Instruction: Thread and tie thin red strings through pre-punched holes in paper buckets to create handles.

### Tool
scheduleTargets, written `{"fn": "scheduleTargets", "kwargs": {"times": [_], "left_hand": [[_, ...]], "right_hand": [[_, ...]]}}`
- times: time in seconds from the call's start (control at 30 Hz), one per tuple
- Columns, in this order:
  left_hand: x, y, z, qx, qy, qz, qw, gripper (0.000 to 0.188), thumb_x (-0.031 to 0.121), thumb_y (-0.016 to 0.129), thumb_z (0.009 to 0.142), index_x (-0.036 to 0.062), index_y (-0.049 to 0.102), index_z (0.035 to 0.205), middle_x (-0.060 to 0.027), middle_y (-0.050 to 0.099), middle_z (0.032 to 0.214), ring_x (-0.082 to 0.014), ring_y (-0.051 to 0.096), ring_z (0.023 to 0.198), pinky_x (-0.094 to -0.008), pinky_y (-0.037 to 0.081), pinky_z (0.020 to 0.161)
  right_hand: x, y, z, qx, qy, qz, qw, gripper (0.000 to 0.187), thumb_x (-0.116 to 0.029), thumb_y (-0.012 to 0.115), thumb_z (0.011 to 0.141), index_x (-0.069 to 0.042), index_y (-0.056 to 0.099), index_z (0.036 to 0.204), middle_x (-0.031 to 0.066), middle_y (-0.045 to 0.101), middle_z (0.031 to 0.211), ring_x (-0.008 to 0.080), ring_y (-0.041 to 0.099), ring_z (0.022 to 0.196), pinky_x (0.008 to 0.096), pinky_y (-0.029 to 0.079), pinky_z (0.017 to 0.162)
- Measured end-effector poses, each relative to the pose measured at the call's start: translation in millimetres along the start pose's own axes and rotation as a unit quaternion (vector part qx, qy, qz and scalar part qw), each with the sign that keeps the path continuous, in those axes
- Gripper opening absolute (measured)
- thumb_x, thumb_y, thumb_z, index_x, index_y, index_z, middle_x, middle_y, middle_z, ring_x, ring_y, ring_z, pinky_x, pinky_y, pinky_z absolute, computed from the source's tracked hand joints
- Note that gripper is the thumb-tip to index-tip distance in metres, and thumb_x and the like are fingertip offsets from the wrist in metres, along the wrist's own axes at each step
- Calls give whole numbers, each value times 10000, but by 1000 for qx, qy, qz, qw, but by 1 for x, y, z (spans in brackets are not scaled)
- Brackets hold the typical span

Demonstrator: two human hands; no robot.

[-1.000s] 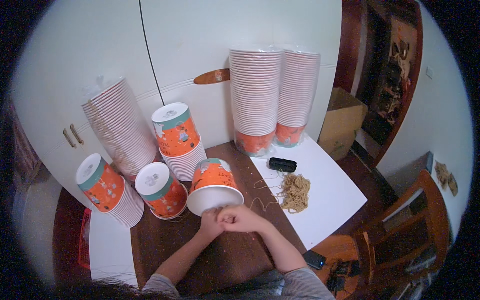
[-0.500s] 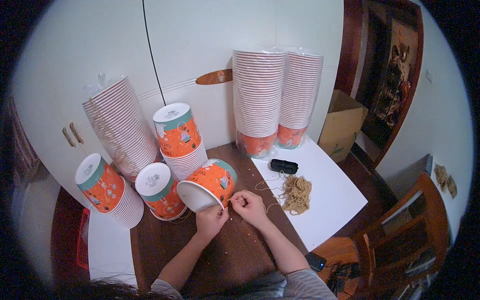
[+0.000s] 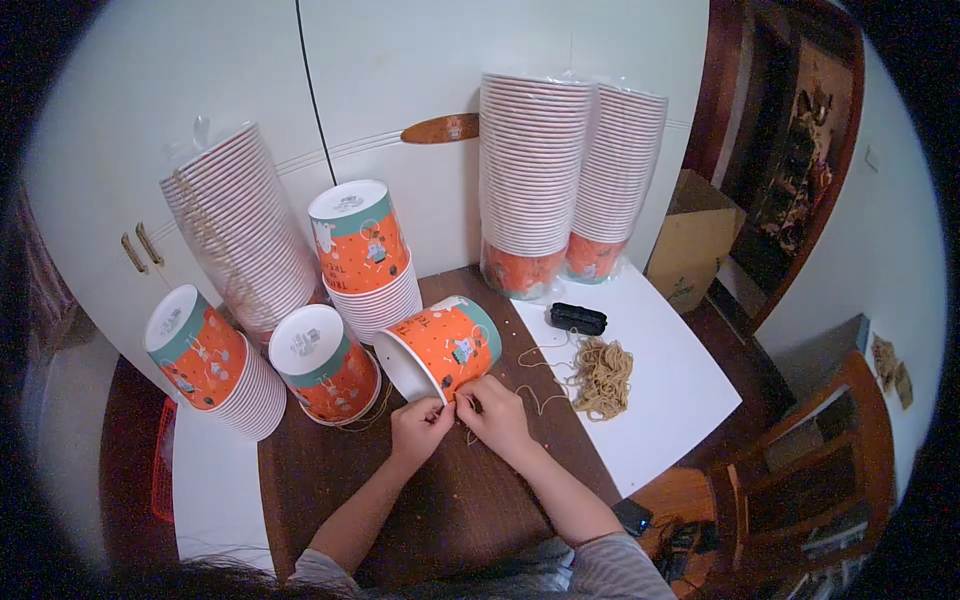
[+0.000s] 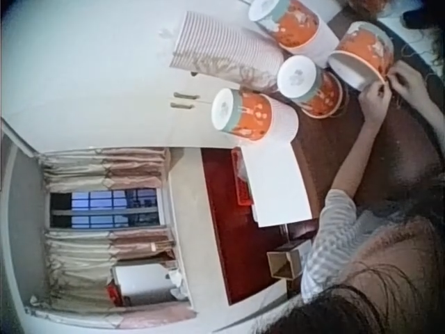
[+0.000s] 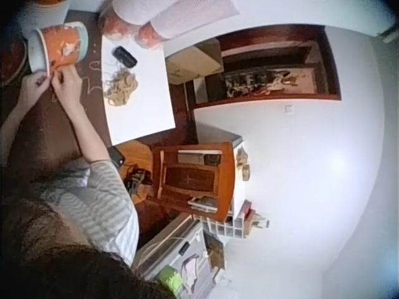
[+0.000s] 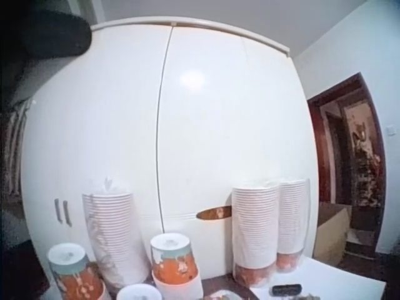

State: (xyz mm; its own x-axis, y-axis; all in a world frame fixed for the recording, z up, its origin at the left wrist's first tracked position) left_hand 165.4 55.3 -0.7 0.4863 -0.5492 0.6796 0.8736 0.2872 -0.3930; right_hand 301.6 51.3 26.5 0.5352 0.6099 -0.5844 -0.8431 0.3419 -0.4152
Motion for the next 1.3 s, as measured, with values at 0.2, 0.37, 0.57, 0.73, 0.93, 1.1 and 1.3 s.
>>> {"fn": "scheduleTargets", "kwargs": {"times": [0.2,0.37,0.57,0.73,0.93,1.1,1.3], "left_hand": [[4,0,-1,-21,-3,-10,1000,97,110,656,695,43,604,742,-76,591,603,-182,588,511,-285,441,458],[-5,1,-5,1,-35,-130,991,154,91,597,744,29,583,884,-113,612,654,-205,615,552,-297,461,483],[-11,2,0,-68,-36,-89,993,134,86,529,797,17,564,907,-142,602,669,-268,612,587,-332,463,504],[0,0,4,-68,-2,-28,997,97,80,535,786,48,582,865,-142,582,659,-296,595,608,-356,457,517],[6,0,10,-85,-26,-5,996,83,109,560,761,26,562,762,-155,572,634,-314,581,574,-373,453,511],[22,-16,20,-104,-19,-16,994,108,126,572,732,20,551,727,-156,572,625,-315,574,558,-378,450,505],[54,-48,36,-240,-76,84,964,139,194,537,731,64,584,731,-136,575,621,-303,568,562,-390,437,526]], "right_hand": [[-2,1,0,-8,-4,-5,1000,91,-64,634,680,-38,567,737,84,569,713,236,585,631,308,474,548],[-3,0,1,-6,-16,-18,1000,85,-58,629,674,-40,567,730,84,570,710,238,585,638,314,475,554],[-2,-1,2,-13,-4,-12,1000,77,-58,621,679,-39,565,728,83,572,709,241,588,649,317,476,563],[-3,0,2,-30,3,-10,1000,79,-58,614,690,-31,569,749,87,572,714,231,588,637,308,474,554],[10,5,-3,-63,115,94,987,90,-90,590,780,-16,544,804,52,550,670,116,550,581,240,445,518],[10,16,-8,-135,253,342,895,97,-114,522,857,-24,505,888,-11,522,694,47,491,571,180,398,492],[-15,18,1,-202,227,403,863,83,-114,515,864,-40,514,901,-44,502,724,13,452,637,176,377,554]]}}
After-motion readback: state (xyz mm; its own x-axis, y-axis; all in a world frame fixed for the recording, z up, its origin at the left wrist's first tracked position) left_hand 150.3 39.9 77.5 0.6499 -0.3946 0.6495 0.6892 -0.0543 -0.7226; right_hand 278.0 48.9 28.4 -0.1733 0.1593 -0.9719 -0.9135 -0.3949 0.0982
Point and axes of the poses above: each hand's wrist, its own z-axis towards the middle knuckle, its own y-axis out of the palm, x = y × z, the point moved 5 cm from there along z, towards the middle knuckle
